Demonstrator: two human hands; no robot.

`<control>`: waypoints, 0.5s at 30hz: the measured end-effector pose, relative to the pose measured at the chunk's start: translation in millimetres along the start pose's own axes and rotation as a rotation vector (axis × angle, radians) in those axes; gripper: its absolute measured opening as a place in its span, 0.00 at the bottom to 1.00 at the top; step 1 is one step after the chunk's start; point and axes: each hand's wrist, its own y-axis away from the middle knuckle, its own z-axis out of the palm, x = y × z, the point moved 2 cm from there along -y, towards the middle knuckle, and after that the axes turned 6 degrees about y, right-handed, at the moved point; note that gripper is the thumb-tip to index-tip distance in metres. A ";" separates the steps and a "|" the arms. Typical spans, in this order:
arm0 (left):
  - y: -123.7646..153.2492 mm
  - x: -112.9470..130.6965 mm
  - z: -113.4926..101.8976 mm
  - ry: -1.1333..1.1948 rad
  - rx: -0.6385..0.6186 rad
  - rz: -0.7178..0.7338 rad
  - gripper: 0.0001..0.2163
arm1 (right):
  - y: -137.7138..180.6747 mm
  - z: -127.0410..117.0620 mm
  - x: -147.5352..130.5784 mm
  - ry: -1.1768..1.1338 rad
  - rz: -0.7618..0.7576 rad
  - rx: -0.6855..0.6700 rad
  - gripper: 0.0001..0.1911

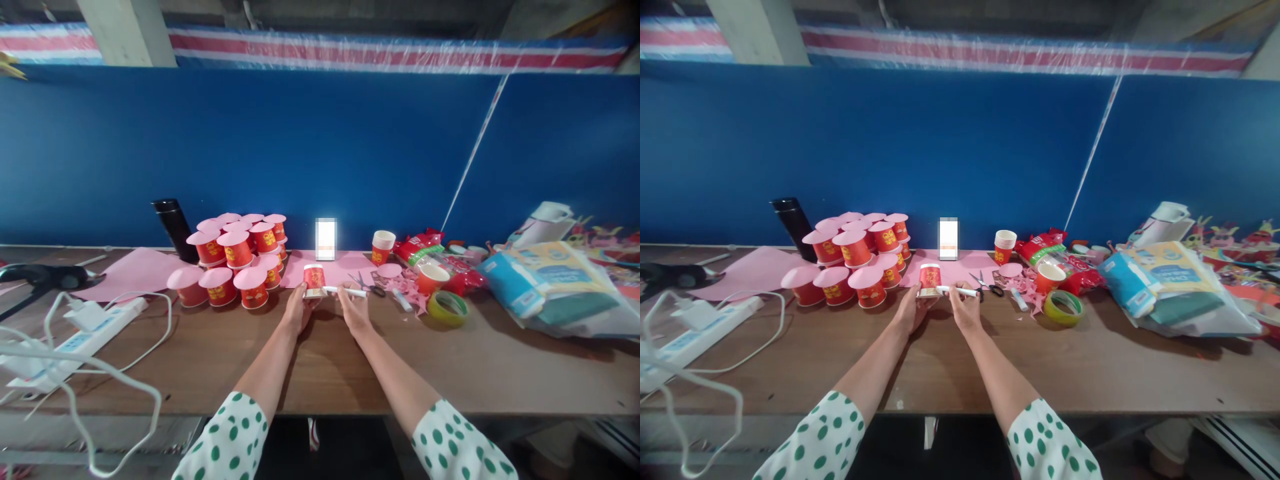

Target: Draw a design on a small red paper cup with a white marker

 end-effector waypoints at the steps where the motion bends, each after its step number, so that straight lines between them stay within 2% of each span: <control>1: -0.2 -0.2 -0.2 0.001 0.001 -0.002 0.15 | 0.0 -0.1 -0.1 -0.001 0.000 0.006 0.12; 7: -1.7 -2.1 -2.5 0.020 -0.020 0.007 0.15 | 1.3 0.6 -2.9 0.009 -0.021 -0.058 0.13; 15: -3.4 -2.7 -3.1 0.015 -0.012 -0.001 0.15 | 1.7 1.4 -5.8 0.018 -0.040 -0.043 0.15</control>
